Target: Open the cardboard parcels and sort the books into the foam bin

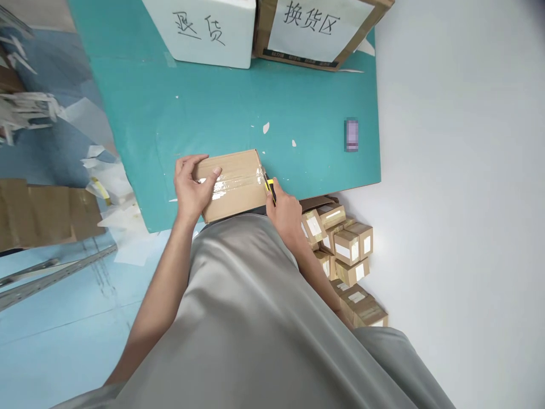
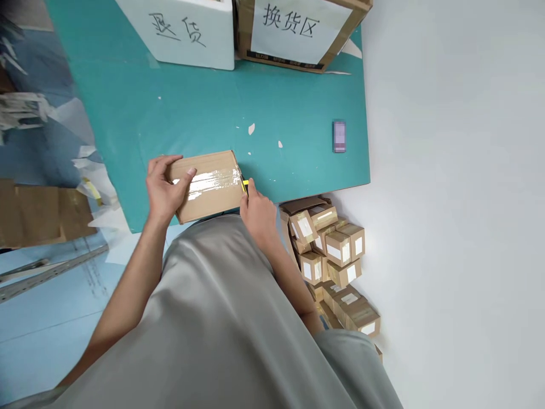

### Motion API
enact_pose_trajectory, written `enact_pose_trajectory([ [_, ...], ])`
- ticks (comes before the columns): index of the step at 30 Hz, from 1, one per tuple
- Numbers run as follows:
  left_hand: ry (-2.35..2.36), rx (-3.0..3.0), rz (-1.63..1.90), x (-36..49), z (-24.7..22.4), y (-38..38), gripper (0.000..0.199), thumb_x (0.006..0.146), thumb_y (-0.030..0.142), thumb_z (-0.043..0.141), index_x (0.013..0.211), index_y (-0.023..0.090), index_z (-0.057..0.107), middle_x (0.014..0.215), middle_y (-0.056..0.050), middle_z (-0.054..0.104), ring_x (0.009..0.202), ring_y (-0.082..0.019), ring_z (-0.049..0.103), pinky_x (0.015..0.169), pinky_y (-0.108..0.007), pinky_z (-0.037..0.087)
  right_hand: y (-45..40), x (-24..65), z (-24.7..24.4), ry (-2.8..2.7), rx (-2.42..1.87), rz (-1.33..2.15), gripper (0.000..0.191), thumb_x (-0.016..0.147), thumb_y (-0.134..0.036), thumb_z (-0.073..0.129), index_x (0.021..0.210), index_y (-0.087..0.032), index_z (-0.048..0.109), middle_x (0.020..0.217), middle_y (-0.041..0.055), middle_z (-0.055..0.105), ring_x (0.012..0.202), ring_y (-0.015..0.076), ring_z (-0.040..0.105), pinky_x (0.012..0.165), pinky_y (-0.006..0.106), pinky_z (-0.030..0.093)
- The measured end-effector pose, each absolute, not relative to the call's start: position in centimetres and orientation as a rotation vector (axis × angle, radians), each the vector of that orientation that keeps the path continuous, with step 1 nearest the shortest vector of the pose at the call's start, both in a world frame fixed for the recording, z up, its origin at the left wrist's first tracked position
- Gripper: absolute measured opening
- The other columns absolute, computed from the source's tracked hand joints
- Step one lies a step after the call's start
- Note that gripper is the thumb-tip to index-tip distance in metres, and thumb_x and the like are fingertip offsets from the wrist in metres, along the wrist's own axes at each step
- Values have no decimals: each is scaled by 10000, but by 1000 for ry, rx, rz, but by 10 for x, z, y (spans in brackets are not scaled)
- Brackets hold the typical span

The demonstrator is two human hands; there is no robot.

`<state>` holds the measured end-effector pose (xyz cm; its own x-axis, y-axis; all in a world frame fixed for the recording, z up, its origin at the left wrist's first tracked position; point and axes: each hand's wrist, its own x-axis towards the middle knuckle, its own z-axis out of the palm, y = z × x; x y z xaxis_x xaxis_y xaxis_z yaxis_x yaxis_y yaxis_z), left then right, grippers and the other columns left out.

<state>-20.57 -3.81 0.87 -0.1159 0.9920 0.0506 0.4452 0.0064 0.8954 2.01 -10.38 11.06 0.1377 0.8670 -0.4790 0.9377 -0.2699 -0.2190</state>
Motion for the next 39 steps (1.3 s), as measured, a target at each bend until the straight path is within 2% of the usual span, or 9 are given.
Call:
enact_pose_trajectory([
  [7,1659,1512,1051,-204,11,-39,389,909,413,793,1255,256,711,1265,-100,658,1282,-315,605,1182,-494,471,-101,3,130,1697,2216,-767,617,1127,-289,279,1718,-114,305,1188,237,788,1034,362,784,918,458,577],
  [20,1679,1463,1041,-202,11,-39,406,881,391,802,1246,235,715,1288,-118,642,1300,-318,597,1192,-497,456,-72,-7,133,1654,2129,-672,570,1131,-212,306,1696,-133,317,1241,197,774,1105,280,769,978,392,577],
  [24,1673,1461,1059,-201,9,-40,408,877,388,800,1243,231,712,1271,-120,648,1287,-324,602,1188,-510,456,-80,-1,139,1621,2064,-659,522,1122,-200,329,1626,-116,436,1184,218,781,1118,292,772,965,388,580],
  [28,1707,1432,1108,-202,5,-38,393,881,380,796,1235,232,709,1272,-120,646,1294,-323,595,1199,-519,445,-114,11,129,1530,1834,-831,355,1056,-159,478,1312,-119,722,1210,241,775,1134,305,771,958,371,569],
  [30,1731,1415,1137,-202,4,-35,395,885,384,797,1240,237,704,1281,-120,645,1301,-323,591,1204,-522,443,-131,23,122,1476,1778,-921,312,1036,-172,512,1218,-133,763,1217,228,780,1108,310,776,931,373,572],
  [35,1700,1410,1160,-201,3,-33,425,941,445,746,1305,241,665,1355,-120,646,1348,-307,584,1222,-512,435,-135,72,102,1442,2175,-800,425,1102,-354,445,1465,-220,620,1194,174,795,1080,328,771,907,403,567],
  [39,1694,1428,1236,-199,7,-39,327,1028,496,627,1205,224,671,1342,-136,645,1372,-301,581,1221,-519,425,-109,99,82,1514,2426,-761,467,1107,-334,425,1513,-153,568,1208,196,784,1129,346,752,970,424,549],
])
